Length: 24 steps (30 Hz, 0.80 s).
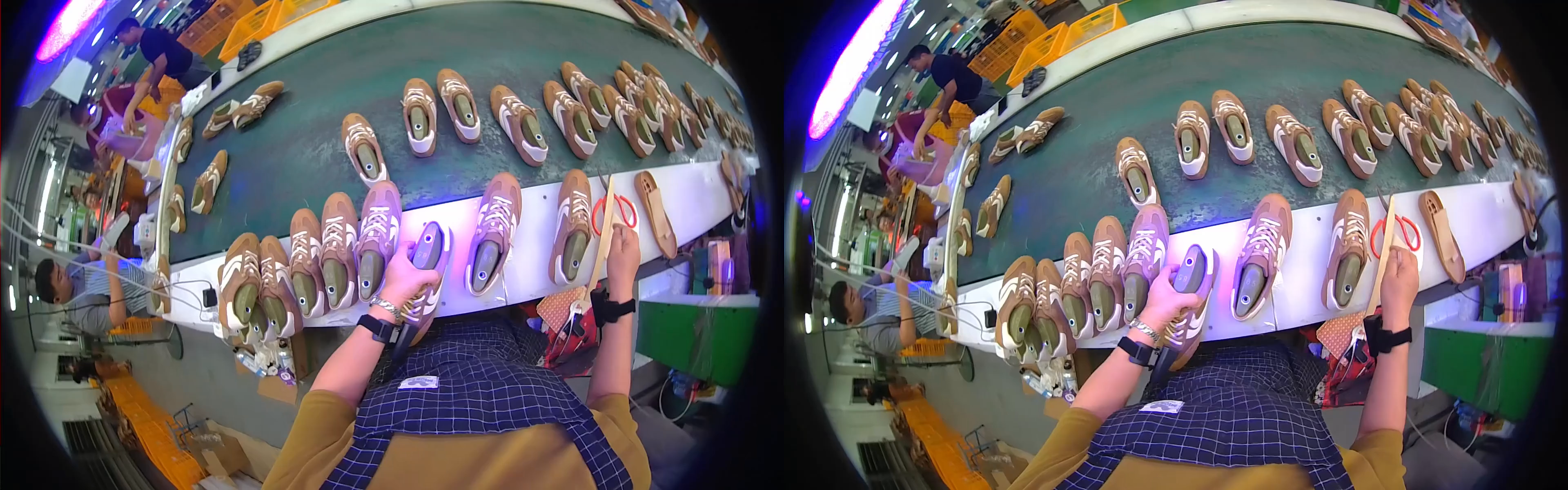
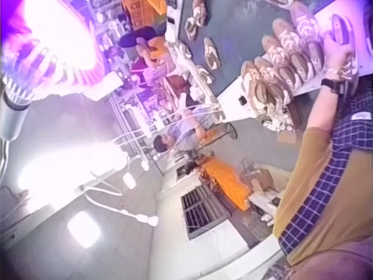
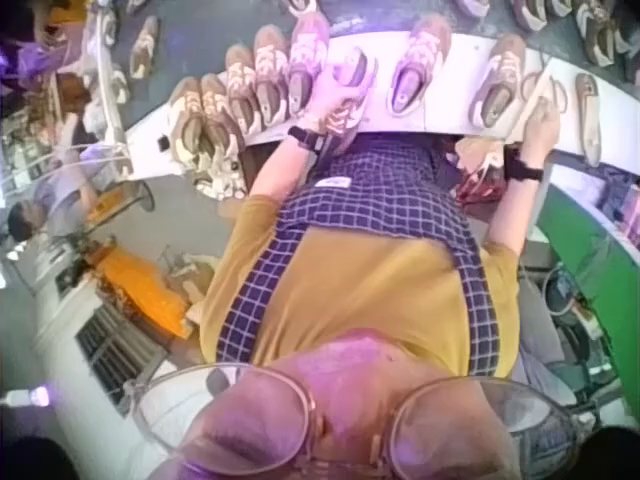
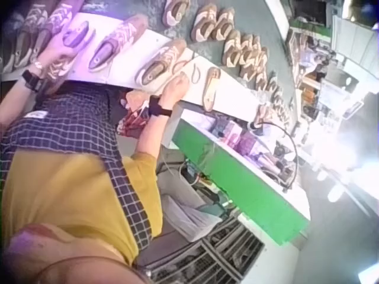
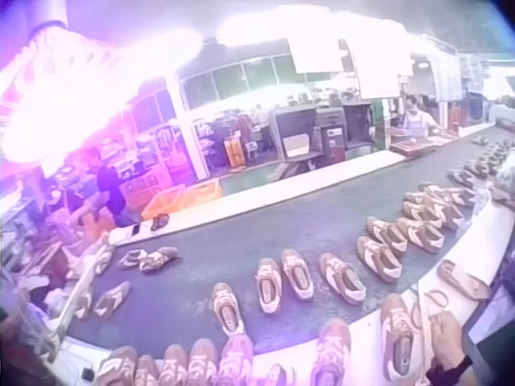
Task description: The recorder is inspecting shoes on a conveyor belt, checking their quality and alignment.
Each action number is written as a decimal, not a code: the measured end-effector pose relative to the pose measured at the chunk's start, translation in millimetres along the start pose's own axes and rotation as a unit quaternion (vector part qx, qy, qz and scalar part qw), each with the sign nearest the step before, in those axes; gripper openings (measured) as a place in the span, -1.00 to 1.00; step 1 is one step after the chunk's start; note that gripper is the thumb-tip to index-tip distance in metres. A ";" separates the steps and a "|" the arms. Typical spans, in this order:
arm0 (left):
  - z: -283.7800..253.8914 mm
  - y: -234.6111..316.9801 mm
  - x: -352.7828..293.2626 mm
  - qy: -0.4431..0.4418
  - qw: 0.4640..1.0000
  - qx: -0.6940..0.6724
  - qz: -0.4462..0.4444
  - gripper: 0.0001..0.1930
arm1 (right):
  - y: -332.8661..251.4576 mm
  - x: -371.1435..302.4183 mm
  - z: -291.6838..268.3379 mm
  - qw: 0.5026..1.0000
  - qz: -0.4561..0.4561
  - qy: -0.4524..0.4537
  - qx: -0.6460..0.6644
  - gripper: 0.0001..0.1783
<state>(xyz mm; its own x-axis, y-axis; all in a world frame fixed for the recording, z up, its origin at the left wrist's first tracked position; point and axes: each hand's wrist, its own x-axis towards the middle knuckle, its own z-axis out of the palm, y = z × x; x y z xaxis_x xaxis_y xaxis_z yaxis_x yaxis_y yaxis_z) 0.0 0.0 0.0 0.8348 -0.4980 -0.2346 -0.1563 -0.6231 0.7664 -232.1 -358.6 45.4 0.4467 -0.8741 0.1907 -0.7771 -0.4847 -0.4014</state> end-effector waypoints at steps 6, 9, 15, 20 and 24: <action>-54.2 82.8 -29.4 -0.175 0.927 -0.330 -0.032 -0.12 | -116.8 -19.3 -5.0 0.715 0.029 -0.444 0.539 -0.57; -78.5 137.9 -45.5 -0.230 0.920 -0.264 0.176 -0.21 | -161.3 -45.2 2.0 0.463 0.221 -0.631 0.582 -0.33; -100.7 185.4 -44.4 -0.221 0.848 0.019 0.482 -0.32 | -181.1 -87.5 -13.7 0.321 0.279 -0.676 0.602 -0.25; -107.5 97.7 -2.7 0.110 0.952 0.014 0.285 -0.50 | -176.9 -97.2 29.1 0.286 0.261 -0.648 0.656 -0.15; -88.3 16.3 2.9 0.121 0.945 0.303 -0.017 -0.51 | -182.8 -100.3 40.2 0.323 0.219 -0.572 0.722 -0.04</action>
<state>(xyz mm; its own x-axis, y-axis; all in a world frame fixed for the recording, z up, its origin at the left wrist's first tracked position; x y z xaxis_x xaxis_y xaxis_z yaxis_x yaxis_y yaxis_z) 46.5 41.7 64.7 0.9300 -0.3637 -0.0531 -0.3387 -0.9041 0.2605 -117.0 -181.1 63.6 0.9471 0.1343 -0.2917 -0.2295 0.9183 -0.3225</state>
